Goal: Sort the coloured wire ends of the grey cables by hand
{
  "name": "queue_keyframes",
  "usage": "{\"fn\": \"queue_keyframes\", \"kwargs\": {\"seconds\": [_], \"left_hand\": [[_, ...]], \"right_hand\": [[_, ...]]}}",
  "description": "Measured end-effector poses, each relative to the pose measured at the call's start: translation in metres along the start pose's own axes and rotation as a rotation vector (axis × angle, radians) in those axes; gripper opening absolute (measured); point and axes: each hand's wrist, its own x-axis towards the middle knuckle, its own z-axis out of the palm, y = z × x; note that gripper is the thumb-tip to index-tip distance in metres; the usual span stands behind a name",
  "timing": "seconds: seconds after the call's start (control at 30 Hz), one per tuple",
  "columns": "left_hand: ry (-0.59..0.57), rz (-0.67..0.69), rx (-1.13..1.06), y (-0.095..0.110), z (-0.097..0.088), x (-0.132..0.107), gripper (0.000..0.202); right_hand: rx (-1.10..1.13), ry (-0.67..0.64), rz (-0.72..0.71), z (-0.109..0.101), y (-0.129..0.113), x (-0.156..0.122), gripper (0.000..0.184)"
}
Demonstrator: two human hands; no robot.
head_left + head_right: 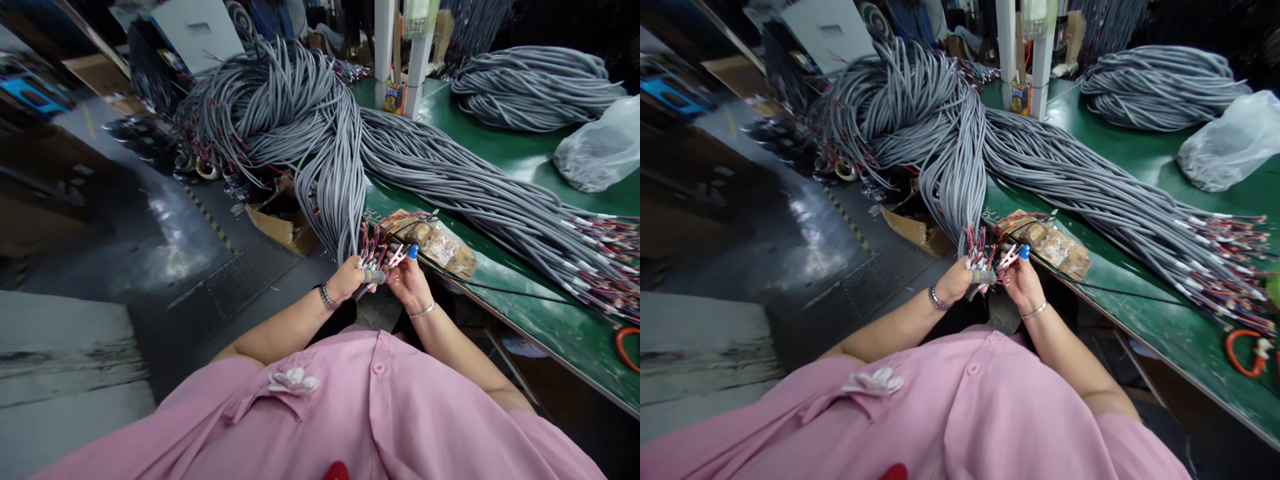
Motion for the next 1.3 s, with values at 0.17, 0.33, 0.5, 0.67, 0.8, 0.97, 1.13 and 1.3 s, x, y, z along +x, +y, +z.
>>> {"fn": "queue_keyframes", "kwargs": {"seconds": [0.17,0.33,0.5,0.67,0.8,0.97,1.13,1.3], "left_hand": [[0.004,-0.003,-0.008,0.001,0.0,0.0,0.026],[0.022,-0.01,0.017,-0.001,0.0,0.001,0.027],[0.044,-0.023,0.024,-0.003,-0.001,0.002,0.025],[0.043,-0.024,0.03,-0.004,-0.001,0.003,0.025],[0.024,0.015,0.055,-0.004,-0.002,0.002,0.028],[0.007,0.075,0.084,-0.006,-0.006,-0.006,0.031],[0.007,0.156,0.207,-0.012,-0.012,-0.017,0.037],[0.014,0.198,0.25,-0.02,-0.011,-0.017,0.035]], "right_hand": [[0.029,0.019,0.009,0.0,0.0,0.0,0.033],[0.029,0.017,-0.021,0.002,0.0,0.0,0.03],[0.02,0.004,-0.003,0.003,-0.001,-0.001,0.031],[0.001,-0.015,-0.018,0.002,0.0,-0.001,0.036],[0.006,-0.085,0.0,0.003,0.001,-0.004,0.043],[-0.026,-0.203,0.046,0.002,-0.002,-0.011,0.054],[-0.207,-0.272,0.123,-0.015,-0.008,-0.026,0.05],[-0.494,-0.292,0.052,-0.024,-0.007,-0.042,0.03]]}}
